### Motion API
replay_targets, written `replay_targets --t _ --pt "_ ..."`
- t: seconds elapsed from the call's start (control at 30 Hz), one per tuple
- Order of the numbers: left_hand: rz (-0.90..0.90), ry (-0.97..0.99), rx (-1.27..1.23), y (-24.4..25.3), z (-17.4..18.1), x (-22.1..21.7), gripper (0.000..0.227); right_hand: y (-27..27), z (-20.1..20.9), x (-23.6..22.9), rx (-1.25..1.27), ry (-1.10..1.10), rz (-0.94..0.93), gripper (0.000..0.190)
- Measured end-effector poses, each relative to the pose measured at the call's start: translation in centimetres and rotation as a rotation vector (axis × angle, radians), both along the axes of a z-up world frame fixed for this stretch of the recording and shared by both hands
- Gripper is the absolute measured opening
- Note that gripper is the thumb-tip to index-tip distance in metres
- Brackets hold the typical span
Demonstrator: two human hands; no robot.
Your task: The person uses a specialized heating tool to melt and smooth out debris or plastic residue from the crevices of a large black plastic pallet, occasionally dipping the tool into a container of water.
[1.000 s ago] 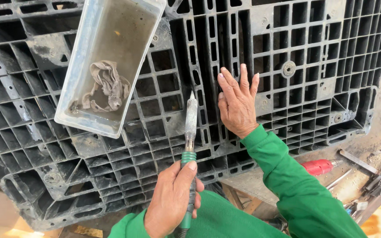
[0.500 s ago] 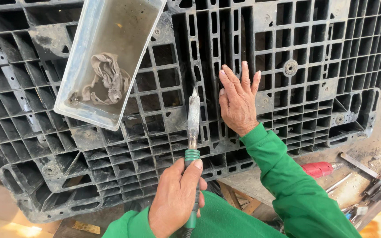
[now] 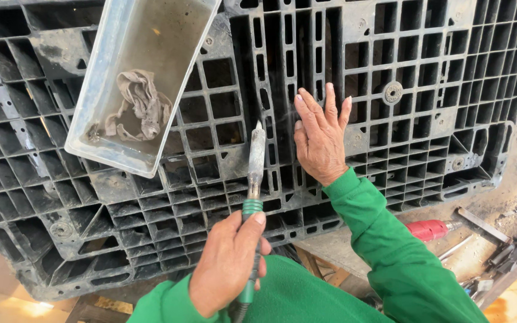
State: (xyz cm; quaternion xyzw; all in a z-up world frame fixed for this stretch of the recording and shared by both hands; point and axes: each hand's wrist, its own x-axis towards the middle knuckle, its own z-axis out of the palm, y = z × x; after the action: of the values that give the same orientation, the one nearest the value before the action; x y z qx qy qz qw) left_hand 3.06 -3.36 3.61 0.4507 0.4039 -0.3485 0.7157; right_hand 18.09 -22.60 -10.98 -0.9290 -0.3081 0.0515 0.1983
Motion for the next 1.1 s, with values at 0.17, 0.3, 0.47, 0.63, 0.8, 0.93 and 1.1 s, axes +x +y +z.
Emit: replay_targets --t 0.17,0.3,0.47,0.63,0.8,0.93,1.1 --pt "0.011 0.1 -0.035 1.5 0.2 0.6 0.041 0.2 0.0 0.1 0.004 -0.008 -0.005 0.049" --pt "0.019 0.058 -0.072 1.5 0.7 0.5 0.044 0.0 -0.2 0.1 0.01 -0.013 0.001 0.049" --pt "0.013 0.088 -0.055 1.3 1.1 0.5 0.045 0.0 -0.2 0.2 0.018 -0.002 -0.004 0.048" --pt "0.001 0.109 -0.054 1.3 1.5 0.9 0.043 0.2 0.1 0.2 0.012 -0.013 -0.004 0.049" --pt "-0.036 0.115 -0.021 1.1 2.1 1.0 0.04 0.1 -0.2 0.2 0.017 0.002 -0.014 0.05" --pt "-0.052 0.096 0.01 0.8 1.7 1.1 0.039 0.0 -0.3 0.2 0.016 -0.017 -0.008 0.049" --pt "-0.077 0.019 0.074 0.9 0.6 1.1 0.042 0.0 0.0 0.2 0.029 -0.01 -0.008 0.048"
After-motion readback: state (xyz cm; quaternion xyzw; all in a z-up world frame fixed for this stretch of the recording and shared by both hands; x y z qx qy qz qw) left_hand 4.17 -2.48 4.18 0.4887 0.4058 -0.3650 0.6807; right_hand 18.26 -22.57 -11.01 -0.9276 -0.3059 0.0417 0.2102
